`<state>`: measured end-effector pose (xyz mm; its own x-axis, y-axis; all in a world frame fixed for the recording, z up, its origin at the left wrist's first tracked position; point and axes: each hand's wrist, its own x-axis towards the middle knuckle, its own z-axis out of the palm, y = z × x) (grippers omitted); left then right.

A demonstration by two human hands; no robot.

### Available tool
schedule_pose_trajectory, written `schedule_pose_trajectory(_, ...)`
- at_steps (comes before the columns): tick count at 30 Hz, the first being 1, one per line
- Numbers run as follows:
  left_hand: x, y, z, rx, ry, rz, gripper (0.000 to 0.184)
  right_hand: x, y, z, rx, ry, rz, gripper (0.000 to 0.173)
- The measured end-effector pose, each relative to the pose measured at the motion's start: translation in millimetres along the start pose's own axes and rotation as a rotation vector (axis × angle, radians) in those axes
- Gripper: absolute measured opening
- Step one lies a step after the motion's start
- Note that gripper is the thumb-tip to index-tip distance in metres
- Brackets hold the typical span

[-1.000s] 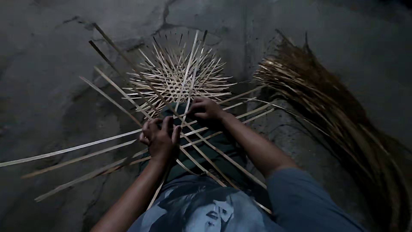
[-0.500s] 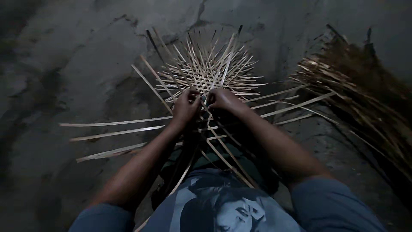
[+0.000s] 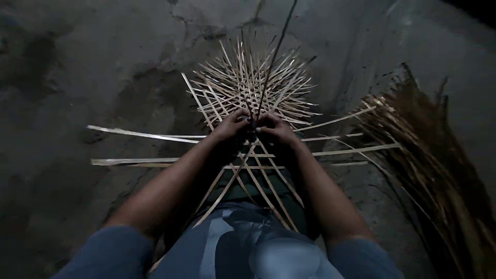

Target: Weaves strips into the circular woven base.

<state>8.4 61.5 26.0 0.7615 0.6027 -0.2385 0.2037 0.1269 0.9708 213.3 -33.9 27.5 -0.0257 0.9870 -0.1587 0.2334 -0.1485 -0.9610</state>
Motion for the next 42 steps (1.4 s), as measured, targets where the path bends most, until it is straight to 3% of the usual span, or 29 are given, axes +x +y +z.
schedule_pose_trajectory(2,-0.6,-10.2,-0.1,-0.071,0.047,0.075,0.022,4.9,-5.0,4.1,-0.104,0.044,0.044,0.033)
schedule_pose_trajectory(4,-3.6,-7.2,3.8,-0.072,0.099,0.063,0.023,7.4,-19.5,15.9,-0.242,0.151,0.16,0.044)
schedule_pose_trajectory(6,-5.2,0.3,7.8,0.059,0.15,0.043,0.029,7.2,-32.6,25.0,-0.299,0.23,0.268,0.064)
schedule_pose_trajectory(8,-9.3,5.0,12.2,0.285,0.217,0.096,0.037,-1.1,-38.2,25.5,-0.301,0.273,0.232,0.079)
schedule_pose_trajectory(9,-15.5,6.9,14.7,0.426,0.258,0.145,0.04,-9.4,-38.7,25.0,-0.314,0.301,0.182,0.078)
schedule_pose_trajectory(11,-33.7,12.9,19.9,0.667,0.307,0.217,0.046,-31.2,-38.0,25.1,-0.427,0.355,0.064,0.055)
schedule_pose_trajectory(13,-48.3,14.0,25.6,0.791,0.275,0.182,0.045,-52.3,-35.7,31.3,-0.614,0.375,0.016,0.03)
schedule_pose_trajectory(14,-53.0,11.2,29.2,0.813,0.262,0.152,0.041,-60.0,-30.8,36.6,-0.674,0.364,0.025,0.029)
schedule_pose_trajectory(20,-49.2,14.4,35.0,0.822,0.241,0.111,0.034,-71.4,-7.2,55.4,-0.729,0.426,-0.096,0.035)
schedule_pose_trajectory(30,-47.2,0.1,32.5,0.816,0.25,0.288,0.033,-64.5,-11.9,50.5,-0.828,0.356,-0.089,0.032)
schedule_pose_trajectory(35,-67.8,-3.3,58.2,1.003,0.442,0.216,0.038,-60.0,-11.7,41.8,-0.943,0.336,-0.19,0.047)
schedule_pose_trajectory(38,-70.4,-24.9,64.9,1.069,0.54,0.186,0.041,-60.2,8.9,40.3,-0.852,0.316,-0.281,0.043)
schedule_pose_trajectory(42,-68.8,-31.8,69.3,1.133,0.588,0.168,0.042,-62.7,16.1,42.4,-0.803,0.327,-0.263,0.042)
